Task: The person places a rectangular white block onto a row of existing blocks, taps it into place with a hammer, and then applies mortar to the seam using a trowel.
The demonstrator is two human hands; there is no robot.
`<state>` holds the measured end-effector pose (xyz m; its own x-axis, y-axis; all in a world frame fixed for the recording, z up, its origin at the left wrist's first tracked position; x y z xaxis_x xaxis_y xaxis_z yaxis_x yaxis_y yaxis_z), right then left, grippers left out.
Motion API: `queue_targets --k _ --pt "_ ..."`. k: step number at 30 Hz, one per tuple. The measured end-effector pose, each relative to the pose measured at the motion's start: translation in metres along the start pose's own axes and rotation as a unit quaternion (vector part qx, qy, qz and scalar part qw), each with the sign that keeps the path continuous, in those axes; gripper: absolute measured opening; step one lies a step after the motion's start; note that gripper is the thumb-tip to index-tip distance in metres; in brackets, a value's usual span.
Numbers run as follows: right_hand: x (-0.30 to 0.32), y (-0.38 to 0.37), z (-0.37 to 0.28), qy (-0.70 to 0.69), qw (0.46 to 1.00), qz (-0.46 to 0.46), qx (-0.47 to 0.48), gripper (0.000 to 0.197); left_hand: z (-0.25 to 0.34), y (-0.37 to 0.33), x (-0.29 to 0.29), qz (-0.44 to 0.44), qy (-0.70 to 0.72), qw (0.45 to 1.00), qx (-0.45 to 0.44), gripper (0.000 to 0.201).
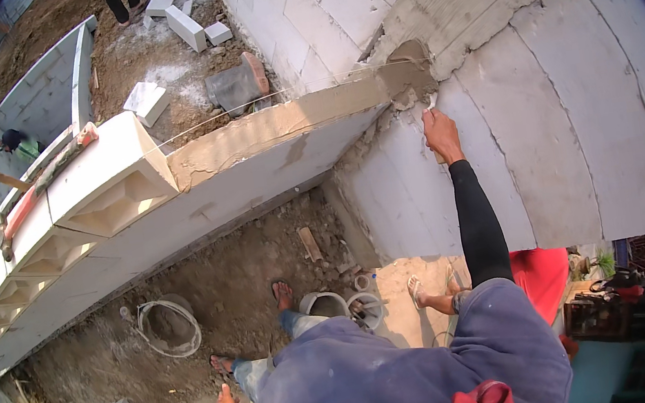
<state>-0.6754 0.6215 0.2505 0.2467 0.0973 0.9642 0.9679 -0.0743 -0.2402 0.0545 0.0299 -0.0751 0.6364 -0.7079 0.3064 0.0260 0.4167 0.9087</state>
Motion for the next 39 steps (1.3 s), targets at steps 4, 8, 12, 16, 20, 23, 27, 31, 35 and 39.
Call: queue_targets --k 4,8,12,16,20,23,27,31,35,39 --pt "0.053 0.037 -0.025 -0.107 0.993 -0.010 -0.051 0.044 -0.010 -0.009 0.000 -0.003 0.005 1.000 0.013 0.087" --pt "0.069 0.110 -0.047 -0.119 0.989 -0.049 -0.075 0.039 -0.042 -0.005 0.009 0.003 0.004 0.999 0.035 0.090" --pt "0.003 0.218 -0.112 -0.164 0.947 -0.272 -0.051 0.034 -0.008 0.054 -0.014 -0.015 -0.041 0.997 0.071 0.103" --pt "-0.067 0.365 -0.239 -0.068 0.855 -0.457 0.235 0.038 -0.069 0.127 0.018 -0.034 0.091 0.988 0.120 0.110" --pt "-0.136 0.422 -0.360 -0.035 0.741 -0.559 0.371 0.050 -0.125 0.134 0.015 -0.068 0.192 0.971 0.126 0.113" --pt "-0.189 0.470 -0.430 -0.077 0.700 -0.574 0.417 0.051 -0.101 0.164 0.040 -0.017 0.156 0.975 0.156 0.119" --pt "-0.237 0.538 -0.498 -0.031 0.690 -0.589 0.419 0.051 -0.192 0.161 0.071 0.026 0.225 0.958 0.177 0.119" --pt "-0.266 0.587 -0.542 -0.032 0.690 -0.648 0.321 0.042 -0.247 0.149 0.100 -0.012 0.256 0.943 0.211 0.115" --pt "-0.294 0.604 -0.589 -0.034 0.710 -0.656 0.254 0.036 -0.255 0.099 0.161 -0.015 0.213 0.953 0.213 0.110" --pt "-0.305 0.640 -0.618 -0.051 0.762 -0.617 0.192 0.029 -0.278 0.081 0.249 0.068 0.319 0.940 0.101 0.096"
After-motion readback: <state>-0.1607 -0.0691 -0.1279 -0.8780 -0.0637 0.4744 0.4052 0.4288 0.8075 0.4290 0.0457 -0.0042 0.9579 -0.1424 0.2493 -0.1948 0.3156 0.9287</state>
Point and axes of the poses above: each hand's wrist, its own y-axis away from the middle knuckle, its own x-axis out of the back of the hand, z = x × y, the point moved 5 cm from there along -y, towards the middle knuckle, and after that the axes turned 8 degrees about y, right-handed, at the moved point
